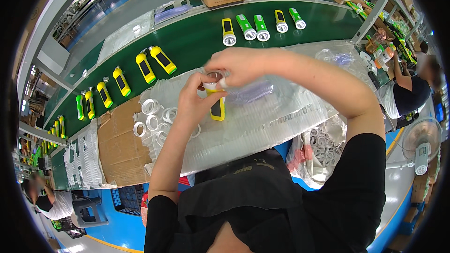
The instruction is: Assembling and inspecting flashlight components on a factory production line.
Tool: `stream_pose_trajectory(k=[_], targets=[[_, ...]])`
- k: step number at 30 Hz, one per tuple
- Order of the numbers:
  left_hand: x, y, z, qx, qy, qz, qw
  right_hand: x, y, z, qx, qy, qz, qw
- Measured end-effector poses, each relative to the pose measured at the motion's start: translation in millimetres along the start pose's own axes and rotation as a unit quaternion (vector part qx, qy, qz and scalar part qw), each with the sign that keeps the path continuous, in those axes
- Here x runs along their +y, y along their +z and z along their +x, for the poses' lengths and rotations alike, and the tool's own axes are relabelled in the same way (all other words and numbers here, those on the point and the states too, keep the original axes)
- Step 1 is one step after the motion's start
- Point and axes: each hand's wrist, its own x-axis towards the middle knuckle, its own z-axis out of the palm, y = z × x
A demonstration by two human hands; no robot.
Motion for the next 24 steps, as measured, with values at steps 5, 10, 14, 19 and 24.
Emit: stream_pose_trajectory(k=[5,10,14,19,24], targets=[[-5.6,0.0,-1.9,-0.011,-0.032,0.003,0.999,-43.1,-14.7,16.7,-0.136,0.264,-0.099,0.95],[3.4,-2.4,-3.8,0.002,-0.006,0.02,1.0,-16.6,1.0,3.1,-0.061,-0.009,0.036,0.997],[-7.0,-2.5,-3.3,-0.003,-0.021,-0.02,1.0,-46.7,-6.3,16.0,-0.105,0.227,-0.13,0.959],[-1.4,-5.9,-6.8,0.015,0.023,0.041,0.999,-24.4,7.5,13.7,0.006,0.011,0.06,0.998],[-6.5,-9.3,-6.9,0.009,-0.028,0.01,1.0,-45.7,-14.3,22.6,-0.103,0.165,-0.106,0.975]])
